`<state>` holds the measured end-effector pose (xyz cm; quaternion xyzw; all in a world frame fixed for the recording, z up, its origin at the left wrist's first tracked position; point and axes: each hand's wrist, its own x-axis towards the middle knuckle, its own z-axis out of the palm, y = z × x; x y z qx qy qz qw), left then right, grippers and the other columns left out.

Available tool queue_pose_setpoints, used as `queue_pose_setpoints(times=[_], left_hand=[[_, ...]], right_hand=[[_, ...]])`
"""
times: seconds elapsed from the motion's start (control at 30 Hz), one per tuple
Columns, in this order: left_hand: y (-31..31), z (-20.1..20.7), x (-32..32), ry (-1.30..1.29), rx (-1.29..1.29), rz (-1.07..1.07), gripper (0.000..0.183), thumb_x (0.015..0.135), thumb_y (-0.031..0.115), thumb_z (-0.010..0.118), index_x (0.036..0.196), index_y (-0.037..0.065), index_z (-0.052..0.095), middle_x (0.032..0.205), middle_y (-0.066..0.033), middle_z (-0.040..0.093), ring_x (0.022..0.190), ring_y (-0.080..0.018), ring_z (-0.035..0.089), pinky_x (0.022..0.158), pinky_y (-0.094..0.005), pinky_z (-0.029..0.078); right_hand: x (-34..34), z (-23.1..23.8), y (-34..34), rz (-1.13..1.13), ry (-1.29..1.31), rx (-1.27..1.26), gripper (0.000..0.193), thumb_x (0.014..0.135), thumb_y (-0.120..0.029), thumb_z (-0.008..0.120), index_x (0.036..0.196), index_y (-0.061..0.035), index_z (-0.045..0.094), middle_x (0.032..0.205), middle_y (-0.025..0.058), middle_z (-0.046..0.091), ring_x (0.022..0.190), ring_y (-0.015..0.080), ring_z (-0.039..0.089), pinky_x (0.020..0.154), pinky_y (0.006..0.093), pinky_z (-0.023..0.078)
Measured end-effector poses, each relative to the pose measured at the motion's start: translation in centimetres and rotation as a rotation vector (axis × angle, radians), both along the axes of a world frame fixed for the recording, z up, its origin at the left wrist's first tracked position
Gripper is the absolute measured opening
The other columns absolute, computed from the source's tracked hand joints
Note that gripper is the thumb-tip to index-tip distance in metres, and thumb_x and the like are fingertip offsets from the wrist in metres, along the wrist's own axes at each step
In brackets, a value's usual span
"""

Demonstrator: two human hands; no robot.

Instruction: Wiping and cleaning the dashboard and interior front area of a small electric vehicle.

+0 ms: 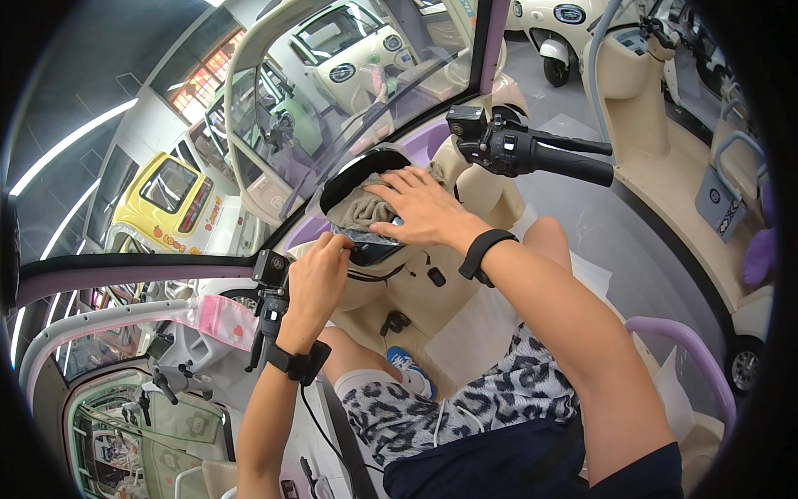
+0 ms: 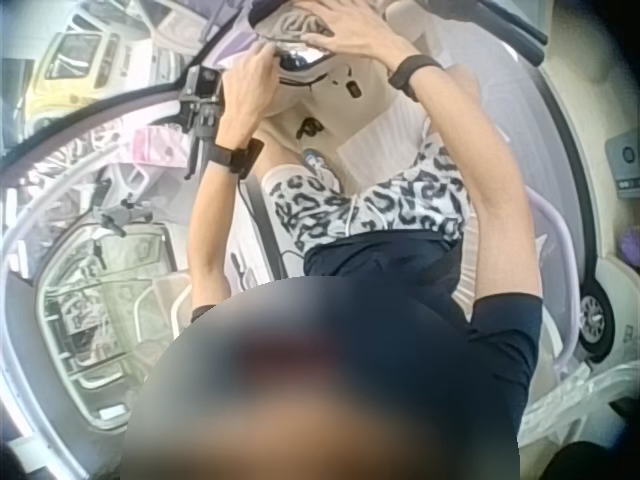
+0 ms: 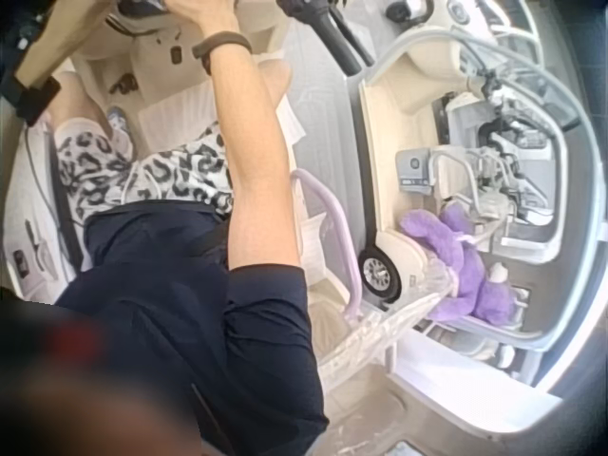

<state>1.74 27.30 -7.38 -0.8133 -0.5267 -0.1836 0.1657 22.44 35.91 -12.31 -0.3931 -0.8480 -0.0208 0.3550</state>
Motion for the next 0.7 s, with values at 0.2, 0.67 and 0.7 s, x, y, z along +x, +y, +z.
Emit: queue_pose_setpoints(times=[0.2,0.67,0.7], left_hand=[[0.0,0.0,0.3,-0.012,0.001,-0.009,0.008,0.089,0.011,0.059,0.096,0.008,0.063,0.089,-0.0084,0.064,0.082,-0.0286,0.065,0.068,-0.0393,0.052],[0.4,0.0,1.1,-0.05,-0.019,-0.039,0.008,0.09,0.014,0.06,0.092,0.007,0.061,0.088,-0.0084,0.064,0.081,-0.0299,0.065,0.067,-0.04,0.051],[0.4,-0.1,1.2,-0.051,-0.019,-0.038,0.008,0.09,0.015,0.06,0.092,0.007,0.061,0.088,-0.0083,0.064,0.081,-0.03,0.065,0.067,-0.0401,0.051]], right_hand=[[-0.1,-0.1,0.2,0.02,0.019,-0.016,0.063,0.093,-0.052,0.05,0.144,-0.0157,0.042,0.144,0.0191,0.043,0.138,0.0345,0.032,0.117,0.0459,0.019],[-0.1,-0.3,0.4,0.019,0.028,0.023,0.056,0.096,-0.044,0.049,0.143,-0.0145,0.043,0.142,0.0187,0.045,0.136,0.0329,0.035,0.117,0.0449,0.019],[-0.1,-0.3,0.4,0.019,0.028,0.03,0.056,0.096,-0.043,0.049,0.143,-0.0139,0.043,0.142,0.0188,0.045,0.135,0.0329,0.036,0.117,0.0448,0.019]])
